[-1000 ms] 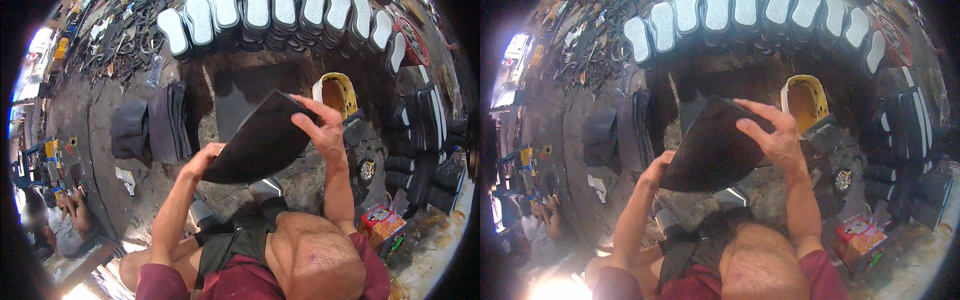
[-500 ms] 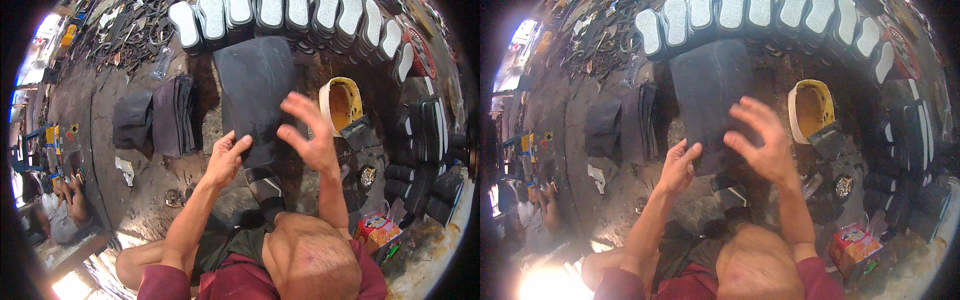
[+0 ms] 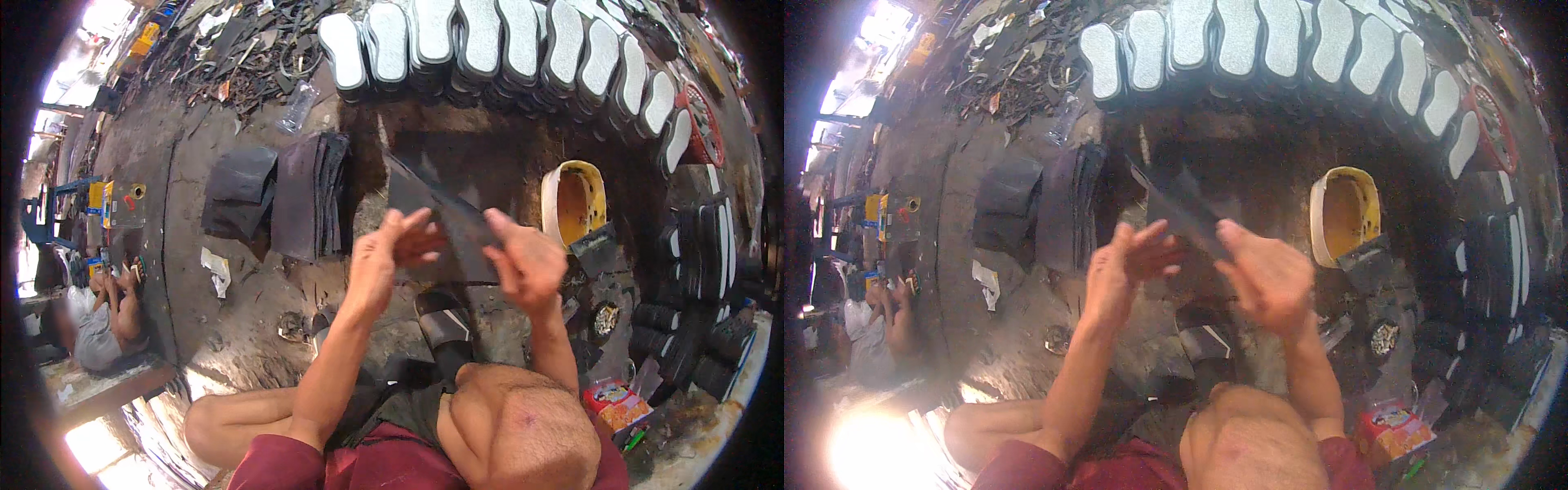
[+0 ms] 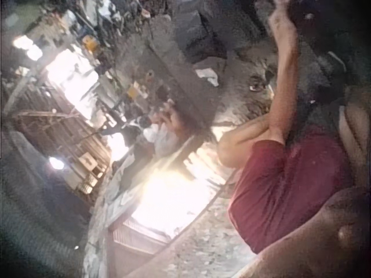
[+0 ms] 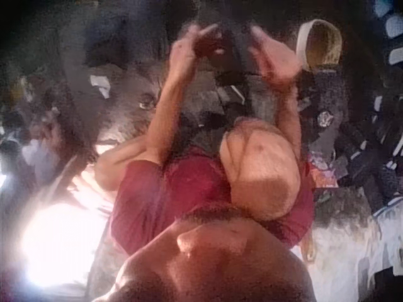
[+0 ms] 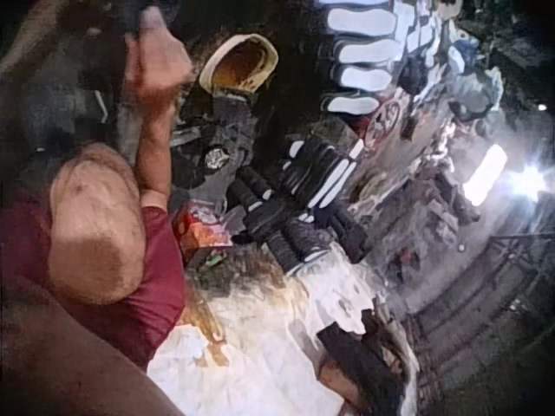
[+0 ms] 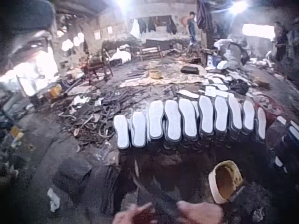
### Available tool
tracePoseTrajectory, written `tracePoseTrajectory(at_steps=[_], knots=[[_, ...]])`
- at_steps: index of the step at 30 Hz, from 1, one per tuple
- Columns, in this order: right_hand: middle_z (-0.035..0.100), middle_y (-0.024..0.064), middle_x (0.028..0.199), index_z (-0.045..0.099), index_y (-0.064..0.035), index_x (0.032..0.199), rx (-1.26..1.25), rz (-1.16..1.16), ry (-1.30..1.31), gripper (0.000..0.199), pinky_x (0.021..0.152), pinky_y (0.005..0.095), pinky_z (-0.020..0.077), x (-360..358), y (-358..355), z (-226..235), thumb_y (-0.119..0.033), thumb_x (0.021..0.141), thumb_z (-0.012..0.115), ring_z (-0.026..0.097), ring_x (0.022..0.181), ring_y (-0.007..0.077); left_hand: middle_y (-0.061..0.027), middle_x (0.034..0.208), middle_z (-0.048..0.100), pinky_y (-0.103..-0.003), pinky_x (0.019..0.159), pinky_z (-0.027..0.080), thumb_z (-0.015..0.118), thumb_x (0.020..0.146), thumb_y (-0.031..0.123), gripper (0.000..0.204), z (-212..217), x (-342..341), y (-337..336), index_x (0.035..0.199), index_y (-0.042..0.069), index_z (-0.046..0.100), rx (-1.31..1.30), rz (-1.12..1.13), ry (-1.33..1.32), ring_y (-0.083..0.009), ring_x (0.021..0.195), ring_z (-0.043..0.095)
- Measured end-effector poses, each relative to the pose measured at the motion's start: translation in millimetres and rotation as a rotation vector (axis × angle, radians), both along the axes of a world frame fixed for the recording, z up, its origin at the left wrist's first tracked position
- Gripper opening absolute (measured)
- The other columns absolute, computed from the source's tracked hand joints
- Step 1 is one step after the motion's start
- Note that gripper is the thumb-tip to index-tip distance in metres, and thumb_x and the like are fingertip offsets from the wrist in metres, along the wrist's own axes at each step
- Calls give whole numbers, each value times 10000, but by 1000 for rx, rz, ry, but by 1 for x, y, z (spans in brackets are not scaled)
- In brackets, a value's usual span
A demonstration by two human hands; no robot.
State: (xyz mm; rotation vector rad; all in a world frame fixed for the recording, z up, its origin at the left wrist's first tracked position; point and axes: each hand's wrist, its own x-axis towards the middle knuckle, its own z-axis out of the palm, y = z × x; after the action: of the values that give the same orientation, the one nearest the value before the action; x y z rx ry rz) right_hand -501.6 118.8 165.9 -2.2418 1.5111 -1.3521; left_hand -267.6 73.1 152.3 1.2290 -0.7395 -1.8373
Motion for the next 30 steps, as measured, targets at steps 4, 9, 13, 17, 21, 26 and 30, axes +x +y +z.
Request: tracePoseTrajectory(at_steps=[4, 9, 13, 17, 21, 26, 30], knots=[[755, 172, 1182, 682, 49, 1305, 454, -295, -547, 409, 875, 313, 559, -25, -14, -30, -144, 950, 742, 717, 977, 207, -128, 1021, 773, -322, 776, 578, 625, 1045, 307, 375, 2, 33, -32, 1273, 19, 705, -275, 255, -390, -193, 887, 731], [704, 184, 1292, 689, -28, 1323, 298, -701, -158, 404, 1097, 430, 459, -29, -56, -79, -166, 947, 738, 627, 1262, 335, -90, 1078, 770, -311, 872, 558, 779, 897, 155, 337, -35, 7, -102, 1217, 55, 746, -690, 51, -735, -155, 940, 717], [720, 109, 1263, 736, -86, 1216, 23, -383, 97, 317, 1080, 454, 464, -33, -121, -58, -181, 914, 724, 616, 1263, 329, -183, 1456, 576, -455, 1129, 448, 806, 814, 150, 648, -54, -55, -214, 1420, 97, 582, -1271, -260, -1091, -377, 1339, 536], [619, 86, 1423, 724, -117, 1231, -16, -248, 415, 348, 1155, 495, 371, -29, -212, -40, -177, 889, 705, 491, 1406, 320, -189, 1398, 588, -465, 1073, 494, 861, 757, 206, 744, -41, -97, -303, 1428, 97, 559, -1415, -476, -1428, -374, 1306, 559], [578, 42, 1473, 752, -194, 1184, 56, -236, 767, 302, 1146, 508, 378, -42, -257, -51, -200, 883, 722, 501, 1399, 290, -203, 1198, 695, -470, 972, 556, 852, 720, 357, 689, -15, -94, -347, 1328, 111, 644, -1401, -754, -1425, -384, 1149, 664], [594, 21, 1443, 784, -221, 1087, 88, -209, 655, 209, 1110, 467, 406, -47, -262, -54, -232, 886, 729, 538, 1356, 250, -249, 1055, 742, -473, 903, 562, 655, 879, 315, 463, 9, -62, -370, 1298, 118, 665, -1141, -303, -1243, -409, 1017, 717], [589, 18, 1438, 756, -233, 1151, 68, -288, 568, 274, 1115, 449, 395, -33, -266, -39, -234, 878, 735, 547, 1332, 241, -230, 1041, 751, -435, 885, 569, 681, 896, 243, 424, 20, -42, -371, 1313, 171, 703, -1242, -41, -1059, -330, 1002, 749]])
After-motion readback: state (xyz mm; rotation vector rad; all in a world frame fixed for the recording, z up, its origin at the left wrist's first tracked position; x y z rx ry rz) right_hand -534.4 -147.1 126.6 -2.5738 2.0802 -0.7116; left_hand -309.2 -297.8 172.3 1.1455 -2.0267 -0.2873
